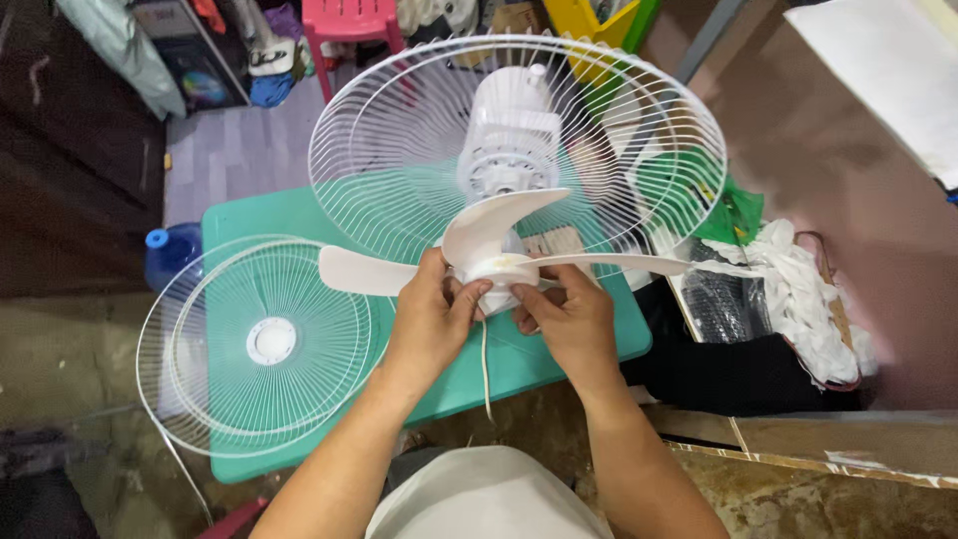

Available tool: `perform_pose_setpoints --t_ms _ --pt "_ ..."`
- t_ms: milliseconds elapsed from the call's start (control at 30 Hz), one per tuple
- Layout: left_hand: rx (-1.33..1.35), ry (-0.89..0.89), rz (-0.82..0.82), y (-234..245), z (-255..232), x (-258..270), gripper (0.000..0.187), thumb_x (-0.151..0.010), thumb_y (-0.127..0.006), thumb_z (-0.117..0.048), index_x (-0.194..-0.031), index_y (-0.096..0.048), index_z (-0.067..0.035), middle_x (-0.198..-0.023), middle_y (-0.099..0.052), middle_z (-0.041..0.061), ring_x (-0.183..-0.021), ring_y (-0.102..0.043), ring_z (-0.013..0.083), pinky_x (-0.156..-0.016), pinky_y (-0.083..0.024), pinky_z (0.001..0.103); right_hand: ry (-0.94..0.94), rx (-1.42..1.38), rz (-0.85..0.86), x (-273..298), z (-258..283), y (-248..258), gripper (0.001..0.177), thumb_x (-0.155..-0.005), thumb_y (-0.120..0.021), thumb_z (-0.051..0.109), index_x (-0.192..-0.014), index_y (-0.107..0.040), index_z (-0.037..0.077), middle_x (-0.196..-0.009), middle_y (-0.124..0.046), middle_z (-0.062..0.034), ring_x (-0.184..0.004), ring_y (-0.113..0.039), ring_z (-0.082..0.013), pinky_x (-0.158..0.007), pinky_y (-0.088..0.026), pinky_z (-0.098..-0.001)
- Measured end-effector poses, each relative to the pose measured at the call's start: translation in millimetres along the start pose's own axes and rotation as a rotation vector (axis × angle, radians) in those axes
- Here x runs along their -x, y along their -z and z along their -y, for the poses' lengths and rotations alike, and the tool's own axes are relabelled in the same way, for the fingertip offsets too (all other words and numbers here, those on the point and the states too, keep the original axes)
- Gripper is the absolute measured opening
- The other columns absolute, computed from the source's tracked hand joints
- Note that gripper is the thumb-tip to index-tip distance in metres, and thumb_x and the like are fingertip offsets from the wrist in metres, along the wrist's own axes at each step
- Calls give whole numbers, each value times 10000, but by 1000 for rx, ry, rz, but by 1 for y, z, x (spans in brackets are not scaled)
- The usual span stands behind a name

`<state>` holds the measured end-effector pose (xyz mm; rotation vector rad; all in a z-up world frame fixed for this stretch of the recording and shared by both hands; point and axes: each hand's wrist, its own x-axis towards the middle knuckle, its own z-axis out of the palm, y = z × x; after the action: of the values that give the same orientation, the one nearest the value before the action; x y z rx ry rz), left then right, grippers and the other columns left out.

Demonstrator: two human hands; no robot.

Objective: The person disassembles a white table fan on a green table. They remove the front grille, unscrew the central cap, detach the fan blades, and remove the rear grille and motor housing components.

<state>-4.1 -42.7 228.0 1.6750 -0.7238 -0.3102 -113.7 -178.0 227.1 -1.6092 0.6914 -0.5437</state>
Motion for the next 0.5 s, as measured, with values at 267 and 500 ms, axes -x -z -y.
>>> perform_pose_setpoints --t_ms 267,500 --pt "-36 -110 -87 16 -13 31 394 -924 -697 -29 -1296 -570 -13 -784 -639 89 -618 -655 110 -555 -511 277 -79 -5 67 9 -9 6 294 -891 -733 88 -1159 -702 -30 -803 -750 -79 -573 -694 -120 -462 -545 -265" --pt "-237 40 -386 55 7 115 127 -917 -799 -94 -990 -701 -62 -875 -712 39 -670 -596 113 -612 -483 243 -228 -61 251 13 -6 2 386 -898 -739 176 -1213 -688 -42 -778 -733 -122 -489 -665 -152 -388 -495 -273"
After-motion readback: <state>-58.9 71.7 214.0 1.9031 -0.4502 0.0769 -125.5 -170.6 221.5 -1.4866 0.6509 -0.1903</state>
